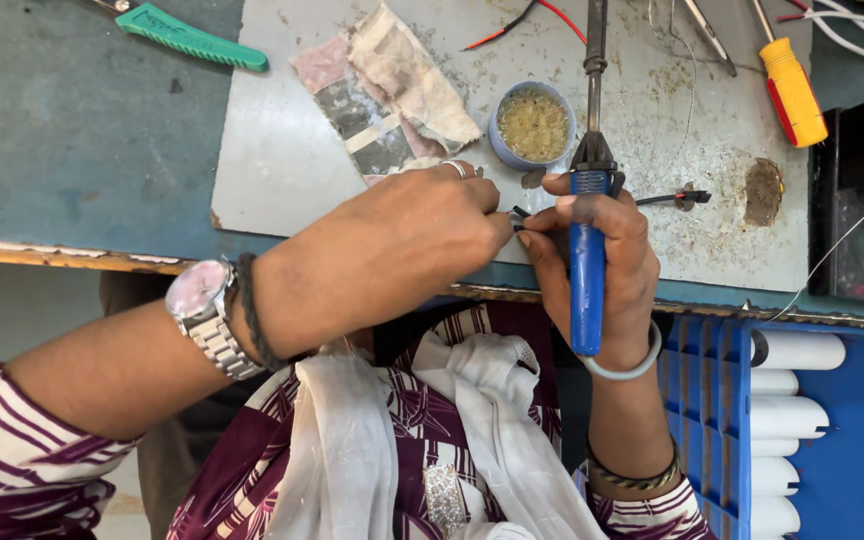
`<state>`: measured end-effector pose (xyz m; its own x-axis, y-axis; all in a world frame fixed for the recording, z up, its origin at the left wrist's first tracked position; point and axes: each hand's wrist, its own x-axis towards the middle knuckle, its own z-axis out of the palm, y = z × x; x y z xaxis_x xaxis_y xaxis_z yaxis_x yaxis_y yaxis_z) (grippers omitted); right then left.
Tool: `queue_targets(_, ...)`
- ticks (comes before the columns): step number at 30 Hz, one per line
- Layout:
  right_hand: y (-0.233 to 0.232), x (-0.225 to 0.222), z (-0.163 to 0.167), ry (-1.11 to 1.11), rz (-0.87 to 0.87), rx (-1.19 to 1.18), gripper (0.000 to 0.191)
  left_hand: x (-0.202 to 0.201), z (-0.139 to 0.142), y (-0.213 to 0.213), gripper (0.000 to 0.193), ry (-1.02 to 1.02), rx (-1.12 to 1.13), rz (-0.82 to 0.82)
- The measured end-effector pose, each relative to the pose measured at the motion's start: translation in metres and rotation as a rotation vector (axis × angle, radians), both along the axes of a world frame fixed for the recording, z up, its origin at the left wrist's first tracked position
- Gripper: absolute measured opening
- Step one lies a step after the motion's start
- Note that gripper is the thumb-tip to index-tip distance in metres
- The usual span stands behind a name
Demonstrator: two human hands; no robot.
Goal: The person solders wires to a small electronic component using a soldering iron and solder wire. They apply flux from a small container, heat the connection points, and add solder to secure the wires to the component.
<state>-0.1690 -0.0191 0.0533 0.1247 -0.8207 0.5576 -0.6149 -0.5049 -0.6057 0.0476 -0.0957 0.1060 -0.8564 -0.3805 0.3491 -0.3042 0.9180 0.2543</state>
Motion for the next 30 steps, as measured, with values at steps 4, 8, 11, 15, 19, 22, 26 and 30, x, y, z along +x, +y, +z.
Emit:
queue_targets(4, 0.002, 0.004, -0.002, -0.021, 0.024, -0.012, 0.048, 0.006, -0.003, 0.001, 0.016, 0.023, -0.046, -0.009)
queue_targets(8, -0.002, 0.008, -0.003, -0.005, -0.027, -0.032, 0.047, 0.005, -0.002, 0.004, 0.018, -0.048, -0.017, 0.051)
queue_targets(11, -0.006, 0.009, -0.004, -0.029, -0.026, -0.037, 0.046, 0.006, -0.003, 0.008, 0.012, -0.043, -0.051, 0.08)
queue_targets(15, -0.006, 0.008, -0.006, -0.048, -0.008, -0.049, 0.045, 0.007, -0.013, 0.007, 0.011, -0.015, -0.107, 0.082)
queue_targets(19, -0.005, 0.009, -0.008, -0.078, 0.0, -0.046, 0.043, 0.007, -0.023, 0.01, 0.013, 0.023, -0.137, 0.113)
queue_targets(22, -0.003, 0.01, -0.006, -0.075, -0.004, -0.033, 0.041, 0.008, -0.025, 0.009, 0.018, 0.033, -0.145, 0.086)
queue_targets(26, -0.002, 0.011, -0.003, -0.052, -0.005, -0.03, 0.042, 0.009, -0.023, 0.006, 0.025, 0.061, -0.228, 0.022)
queue_targets(30, 0.0, 0.012, -0.001, -0.051, -0.01, -0.032, 0.043, 0.007, -0.017, 0.005, 0.025, -0.067, -0.22, -0.003)
